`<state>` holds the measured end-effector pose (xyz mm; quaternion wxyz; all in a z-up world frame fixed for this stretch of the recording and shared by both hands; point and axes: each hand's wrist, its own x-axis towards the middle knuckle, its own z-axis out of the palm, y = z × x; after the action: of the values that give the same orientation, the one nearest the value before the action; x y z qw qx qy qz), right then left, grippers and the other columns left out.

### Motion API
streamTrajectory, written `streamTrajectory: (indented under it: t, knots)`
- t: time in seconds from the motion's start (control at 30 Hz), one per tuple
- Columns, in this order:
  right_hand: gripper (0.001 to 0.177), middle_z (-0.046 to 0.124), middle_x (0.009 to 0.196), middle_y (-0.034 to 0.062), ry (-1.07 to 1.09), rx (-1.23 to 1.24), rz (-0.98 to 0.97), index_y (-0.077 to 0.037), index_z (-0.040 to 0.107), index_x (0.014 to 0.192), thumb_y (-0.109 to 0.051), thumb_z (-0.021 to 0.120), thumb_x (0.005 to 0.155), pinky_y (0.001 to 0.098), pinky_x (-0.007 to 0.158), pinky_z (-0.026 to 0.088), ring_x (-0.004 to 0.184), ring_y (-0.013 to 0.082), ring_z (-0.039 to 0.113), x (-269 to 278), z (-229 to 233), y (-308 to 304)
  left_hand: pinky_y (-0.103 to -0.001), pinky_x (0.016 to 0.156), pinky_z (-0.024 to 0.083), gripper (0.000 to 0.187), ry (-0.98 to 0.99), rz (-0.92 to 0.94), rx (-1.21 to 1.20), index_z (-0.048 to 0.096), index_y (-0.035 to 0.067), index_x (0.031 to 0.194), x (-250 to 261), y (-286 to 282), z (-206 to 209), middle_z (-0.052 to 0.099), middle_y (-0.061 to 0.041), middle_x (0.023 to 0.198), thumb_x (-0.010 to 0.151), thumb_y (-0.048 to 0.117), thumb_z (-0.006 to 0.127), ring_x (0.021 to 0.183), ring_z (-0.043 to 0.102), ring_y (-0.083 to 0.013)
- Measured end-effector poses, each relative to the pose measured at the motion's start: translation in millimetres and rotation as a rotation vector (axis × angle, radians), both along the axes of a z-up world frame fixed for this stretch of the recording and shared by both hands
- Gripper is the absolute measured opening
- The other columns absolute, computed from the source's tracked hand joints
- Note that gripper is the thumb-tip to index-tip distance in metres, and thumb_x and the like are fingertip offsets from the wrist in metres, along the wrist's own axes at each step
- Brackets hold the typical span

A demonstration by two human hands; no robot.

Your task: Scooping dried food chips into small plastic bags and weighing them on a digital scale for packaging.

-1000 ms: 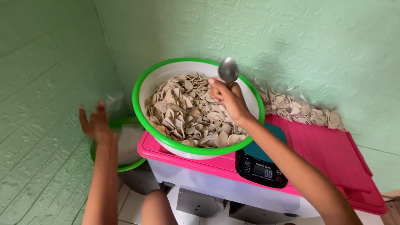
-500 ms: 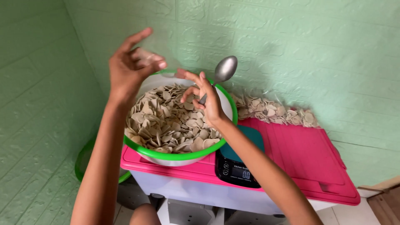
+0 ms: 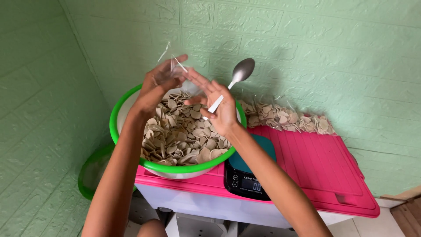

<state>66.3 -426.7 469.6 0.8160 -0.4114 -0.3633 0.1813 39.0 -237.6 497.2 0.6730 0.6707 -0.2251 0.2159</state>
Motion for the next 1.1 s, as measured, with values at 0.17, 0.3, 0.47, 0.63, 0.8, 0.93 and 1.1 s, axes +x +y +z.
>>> streamTrajectory:
  t: [0.17, 0.3, 0.47, 0.63, 0.8, 0.93, 1.1]
  knots:
    - [0.068, 0.053, 0.126, 0.0023, 0.048, -0.050, 0.053, -0.009, 0.039, 0.158, -0.024, 0.041, 0.091, 0.0107, 0.036, 0.030, 0.082, 0.0102, 0.055, 18, -17, 5, -0.029, 0.094, 0.056, 0.029, -0.013, 0.125, -0.123, 0.076, 0.013, 0.118, 7, -5, -3, 0.076, -0.003, 0.116, 0.090, 0.019, 0.081, 0.104, 0.069, -0.0111]
    - [0.070, 0.043, 0.115, 0.0004, 0.054, -0.052, 0.029, -0.006, 0.039, 0.157, -0.022, 0.040, 0.089, 0.0097, 0.036, 0.028, 0.080, 0.0076, 0.044, 19, -18, 4, -0.034, 0.097, 0.058, 0.027, -0.115, 0.193, -0.135, 0.075, 0.011, 0.119, 9, 1, -5, 0.075, -0.010, 0.122, 0.092, 0.015, 0.081, 0.109, 0.072, -0.0186]
    - [0.073, 0.043, 0.155, 0.0060, 0.045, -0.058, 0.067, -0.012, 0.036, 0.159, -0.022, 0.040, 0.087, 0.0107, 0.036, 0.034, 0.097, 0.0231, 0.064, 37, -35, 5, -0.032, 0.092, 0.060, 0.030, -0.045, 0.105, -0.146, 0.078, 0.015, 0.114, 9, -2, -9, 0.077, -0.005, 0.113, 0.085, 0.011, 0.083, 0.095, 0.070, -0.0102]
    - [0.064, 0.043, 0.156, 0.0018, 0.103, -0.014, 0.211, -0.022, 0.043, 0.144, -0.018, 0.042, 0.080, 0.0183, 0.036, 0.037, 0.102, 0.0333, 0.063, -20, 15, 1, -0.037, 0.082, 0.058, 0.042, 0.057, -0.044, -0.043, 0.070, 0.007, 0.126, 13, -3, -19, 0.069, -0.017, 0.128, 0.085, 0.011, 0.079, 0.091, 0.068, -0.0201]
    - [0.061, 0.049, 0.153, -0.0032, 0.171, -0.055, 0.224, -0.026, 0.053, 0.137, -0.021, 0.043, 0.077, 0.0315, 0.039, 0.045, 0.102, 0.0352, 0.061, -37, 24, 3, -0.040, 0.077, 0.056, 0.049, 0.222, -0.145, 0.024, 0.067, 0.001, 0.130, 34, 4, -46, 0.065, -0.018, 0.130, 0.087, 0.023, 0.076, 0.098, 0.065, -0.0236]
    - [0.081, 0.044, 0.146, 0.0218, -0.213, -0.326, -0.093, -0.007, 0.015, 0.158, -0.018, 0.041, 0.082, 0.0200, 0.041, 0.048, 0.079, 0.0272, 0.068, -17, -5, 10, -0.075, 0.108, 0.034, 0.084, 0.048, -0.048, -0.139, 0.021, 0.001, 0.160, 9, -3, -13, 0.024, -0.032, 0.158, 0.094, 0.040, 0.056, 0.143, 0.031, -0.0512]
    - [0.082, 0.064, 0.117, 0.0256, -0.263, -0.578, -0.213, -0.006, 0.034, 0.156, -0.019, 0.056, 0.078, 0.0349, 0.031, 0.050, 0.050, 0.0312, 0.068, 38, -70, 25, -0.078, 0.115, 0.010, 0.072, 0.034, -0.145, -0.201, 0.053, 0.013, 0.146, 15, -10, -9, 0.047, -0.018, 0.155, 0.091, 0.059, 0.047, 0.154, 0.022, -0.0445]
